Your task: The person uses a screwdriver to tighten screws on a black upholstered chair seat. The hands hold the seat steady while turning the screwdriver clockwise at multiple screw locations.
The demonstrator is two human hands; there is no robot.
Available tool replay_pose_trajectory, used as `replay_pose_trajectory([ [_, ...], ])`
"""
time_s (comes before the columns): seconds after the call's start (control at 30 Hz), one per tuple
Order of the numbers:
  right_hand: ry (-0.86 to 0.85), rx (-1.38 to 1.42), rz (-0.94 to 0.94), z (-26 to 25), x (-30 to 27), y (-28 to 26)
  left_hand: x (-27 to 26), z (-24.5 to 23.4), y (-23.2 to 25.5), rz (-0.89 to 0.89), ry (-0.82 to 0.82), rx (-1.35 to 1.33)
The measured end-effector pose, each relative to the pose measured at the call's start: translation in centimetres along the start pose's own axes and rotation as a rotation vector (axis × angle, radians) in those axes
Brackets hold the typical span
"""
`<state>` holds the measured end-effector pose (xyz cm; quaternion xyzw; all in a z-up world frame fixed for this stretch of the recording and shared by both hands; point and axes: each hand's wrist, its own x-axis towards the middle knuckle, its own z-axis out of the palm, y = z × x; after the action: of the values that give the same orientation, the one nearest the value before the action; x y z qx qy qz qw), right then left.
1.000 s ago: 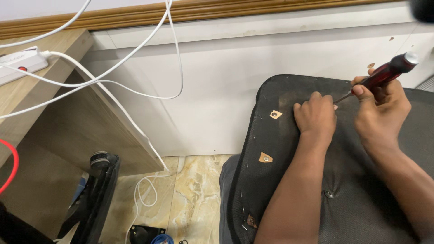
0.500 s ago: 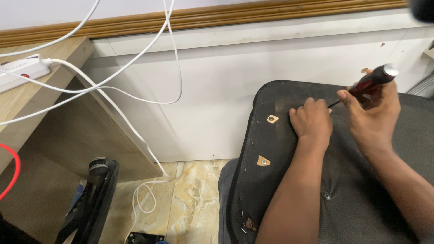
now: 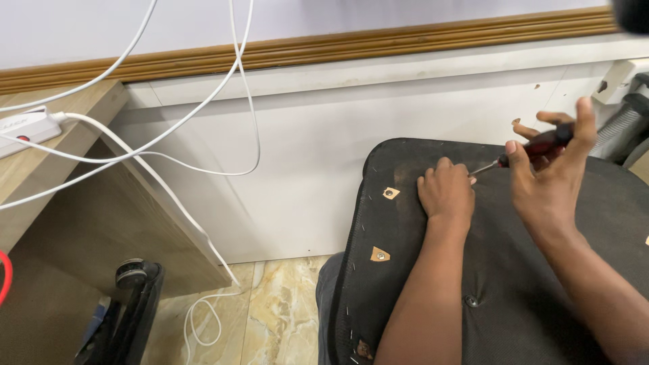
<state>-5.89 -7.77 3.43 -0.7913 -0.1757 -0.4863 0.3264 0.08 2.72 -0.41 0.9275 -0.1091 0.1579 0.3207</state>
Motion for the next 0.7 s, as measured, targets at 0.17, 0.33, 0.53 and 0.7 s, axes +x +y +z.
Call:
replay_pose_trajectory([
  [0.17,0.014,-0.076,0.046,-0.7,-1.1,-0.5,-0.6,-0.1,-0.2,0.047,-0.02,-0.006],
  [0.33,0.068,-0.144,0.135,-1.7,-0.6,-0.9,-1.0,0.2,0.0,0.051,-0.021,-0.027],
  [0.53,0.074,0.01,0.013,-2.4,-0.4,-0.8,-1.0,0.2,-0.1,0.038,-0.02,-0.062],
  [0.7,0.103,0.031,0.123,-2.2,-0.6,-0.1,-1.1,0.3,0.1,0.055,-0.006,-0.04],
])
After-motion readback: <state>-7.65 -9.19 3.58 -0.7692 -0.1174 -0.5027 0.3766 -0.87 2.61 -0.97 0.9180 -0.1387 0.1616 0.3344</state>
